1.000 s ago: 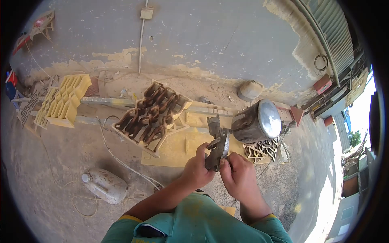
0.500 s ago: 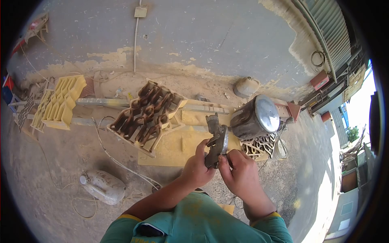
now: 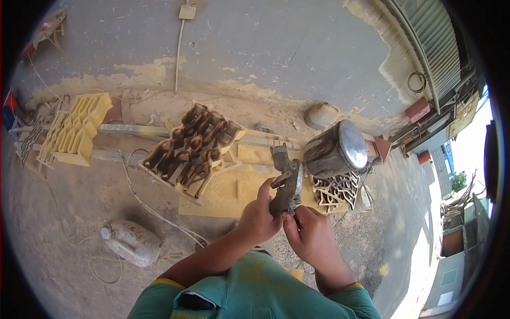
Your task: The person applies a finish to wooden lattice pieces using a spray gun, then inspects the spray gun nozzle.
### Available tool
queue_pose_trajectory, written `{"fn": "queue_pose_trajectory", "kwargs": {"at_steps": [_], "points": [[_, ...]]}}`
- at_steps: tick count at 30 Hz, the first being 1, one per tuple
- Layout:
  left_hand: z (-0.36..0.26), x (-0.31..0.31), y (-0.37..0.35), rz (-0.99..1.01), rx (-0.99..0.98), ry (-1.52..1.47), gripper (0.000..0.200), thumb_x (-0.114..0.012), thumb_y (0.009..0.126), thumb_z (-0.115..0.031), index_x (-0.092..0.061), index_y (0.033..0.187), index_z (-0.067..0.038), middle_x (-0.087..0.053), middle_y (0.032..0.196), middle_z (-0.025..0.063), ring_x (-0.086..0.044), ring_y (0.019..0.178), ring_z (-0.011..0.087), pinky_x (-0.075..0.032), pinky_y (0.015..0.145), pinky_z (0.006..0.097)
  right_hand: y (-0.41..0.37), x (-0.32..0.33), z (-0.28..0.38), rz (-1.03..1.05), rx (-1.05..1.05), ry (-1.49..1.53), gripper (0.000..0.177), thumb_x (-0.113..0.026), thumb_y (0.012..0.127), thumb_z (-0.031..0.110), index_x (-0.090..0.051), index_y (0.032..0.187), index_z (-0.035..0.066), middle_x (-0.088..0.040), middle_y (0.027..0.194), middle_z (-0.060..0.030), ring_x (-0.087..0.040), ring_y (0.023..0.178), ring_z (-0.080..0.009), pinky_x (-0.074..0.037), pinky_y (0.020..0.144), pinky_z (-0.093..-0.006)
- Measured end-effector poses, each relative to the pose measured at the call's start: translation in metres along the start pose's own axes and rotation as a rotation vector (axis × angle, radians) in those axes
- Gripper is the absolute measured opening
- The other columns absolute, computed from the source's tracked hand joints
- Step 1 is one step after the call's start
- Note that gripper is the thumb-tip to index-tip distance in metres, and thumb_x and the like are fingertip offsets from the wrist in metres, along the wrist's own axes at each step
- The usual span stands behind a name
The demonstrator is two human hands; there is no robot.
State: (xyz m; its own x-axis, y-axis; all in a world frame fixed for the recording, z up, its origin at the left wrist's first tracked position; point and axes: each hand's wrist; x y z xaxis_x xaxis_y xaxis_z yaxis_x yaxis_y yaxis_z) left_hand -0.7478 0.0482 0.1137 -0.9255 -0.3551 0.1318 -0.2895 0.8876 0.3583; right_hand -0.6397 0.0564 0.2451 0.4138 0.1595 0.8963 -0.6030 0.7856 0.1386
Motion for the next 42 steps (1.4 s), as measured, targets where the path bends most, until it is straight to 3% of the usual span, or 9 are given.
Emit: {"fn": "queue_pose_trajectory", "kwargs": {"at_steps": [1, 4, 10, 13, 16, 21, 30, 39, 42], "points": [[-0.002, 0.001, 0.001, -0.001, 0.000, -0.003, 0.077, -0.064, 0.075, -0.010, -0.019, 0.136, 0.001, -0.058, 0.066, 0.0154, -0.061, 0.062, 0.0374, -0.045, 0.053, 0.0439, 0.001, 0.000, 0.001, 0.004, -0.004, -0.021, 0.031, -0.061, 0.086, 0.019, -0.048, 0.069, -0.002, -0.051, 0.062, -0.0211, -0.052, 0.056, -0.0412, -0.039, 0.049, -0.0437], [-0.004, 0.003, 0.002, -0.004, 0.032, -0.025, 0.077, -0.063, 0.074, -0.007, -0.019, 0.136, -0.001, -0.058, 0.067, 0.0158, -0.061, 0.063, 0.0389, -0.046, 0.055, 0.0451, 0.004, 0.001, 0.003, 0.019, 0.039, -0.119, 0.031, -0.059, 0.088, 0.022, -0.048, 0.069, 0.000, -0.054, 0.061, -0.0184, -0.056, 0.054, -0.0384, -0.044, 0.049, -0.0437], [-0.005, 0.008, 0.001, -0.023, 0.075, -0.006, 0.078, -0.063, 0.071, -0.004, -0.020, 0.137, -0.004, -0.060, 0.072, 0.0172, -0.061, 0.068, 0.0407, -0.047, 0.059, 0.0472, 0.005, -0.006, 0.000, 0.007, 0.009, 0.004, 0.029, -0.050, 0.092, 0.017, -0.049, 0.070, -0.002, -0.050, 0.060, -0.0204, -0.051, 0.055, -0.0401, -0.040, 0.052, -0.0428], [-0.005, 0.009, 0.000, -0.039, 0.093, 0.014, 0.078, -0.064, 0.070, -0.005, -0.022, 0.136, -0.004, -0.060, 0.074, 0.0175, -0.062, 0.069, 0.0398, -0.048, 0.060, 0.0467, 0.007, -0.001, -0.008, 0.050, -0.002, 0.240, 0.031, -0.046, 0.095, 0.018, -0.052, 0.073, -0.002, -0.048, 0.057, -0.0148, -0.048, 0.052, -0.0293, -0.038, 0.052, -0.0384], [-0.009, 0.013, -0.001, -0.031, 0.070, 0.057, 0.079, -0.065, 0.070, -0.006, -0.023, 0.137, -0.004, -0.059, 0.075, 0.0172, -0.062, 0.067, 0.0386, -0.048, 0.060, 0.0464, 0.014, 0.017, -0.012, 0.056, -0.025, 0.317, 0.029, -0.047, 0.095, 0.019, -0.055, 0.078, -0.002, -0.052, 0.060, -0.0184, -0.051, 0.054, -0.0358, -0.040, 0.053, -0.0399], [-0.006, 0.014, -0.003, 0.009, 0.029, 0.132, 0.083, -0.069, 0.069, -0.010, -0.023, 0.139, -0.003, -0.059, 0.074, 0.0177, -0.061, 0.066, 0.0376, -0.049, 0.060, 0.0456, 0.025, 0.034, -0.012, 0.309, -0.091, 0.242, 0.028, -0.050, 0.094, 0.019, -0.054, 0.077, -0.003, -0.051, 0.059, -0.0174, -0.048, 0.052, -0.0289, -0.040, 0.053, -0.0380], [-0.004, 0.011, -0.005, 0.066, 0.063, 0.187, 0.087, -0.073, 0.070, -0.014, -0.022, 0.140, -0.003, -0.059, 0.073, 0.0189, -0.062, 0.068, 0.0375, -0.049, 0.061, 0.0451, 0.023, 0.031, -0.009, 0.235, -0.147, 0.095, 0.032, -0.060, 0.088, 0.018, -0.051, 0.066, -0.003, -0.046, 0.051, -0.0156, -0.036, 0.045, -0.0243, -0.036, 0.046, -0.0364], [-0.001, 0.008, -0.004, 0.056, 0.064, 0.171, 0.086, -0.073, 0.070, -0.014, -0.022, 0.139, -0.002, -0.059, 0.073, 0.0189, -0.062, 0.068, 0.0375, -0.049, 0.061, 0.0455, 0.026, 0.027, 0.000, 0.169, -0.126, -0.025, 0.032, -0.061, 0.087, 0.019, -0.052, 0.065, -0.003, -0.049, 0.052, -0.0186, -0.046, 0.044, -0.0322, -0.037, 0.045, -0.0385], [0.000, 0.010, -0.003, 0.042, 0.049, 0.166, 0.085, -0.072, 0.070, -0.013, -0.022, 0.139, -0.002, -0.059, 0.073, 0.0191, -0.062, 0.068, 0.0376, -0.049, 0.061, 0.0457, 0.027, 0.027, -0.004, 0.175, -0.126, 0.007, 0.032, -0.059, 0.089, 0.019, -0.052, 0.067, -0.004, -0.049, 0.052, -0.0176, -0.047, 0.044, -0.0288, -0.038, 0.046, -0.0377]]}}
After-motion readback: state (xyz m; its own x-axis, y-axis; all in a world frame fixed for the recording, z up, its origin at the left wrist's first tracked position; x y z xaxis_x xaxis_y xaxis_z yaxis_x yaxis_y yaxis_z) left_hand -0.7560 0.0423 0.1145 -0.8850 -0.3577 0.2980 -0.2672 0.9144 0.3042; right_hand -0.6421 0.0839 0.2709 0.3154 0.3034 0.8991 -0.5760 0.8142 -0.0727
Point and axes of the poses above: each hand's wrist, its own y-axis towards the middle knuckle, its own x-axis out of the back of the hand, z = x × y
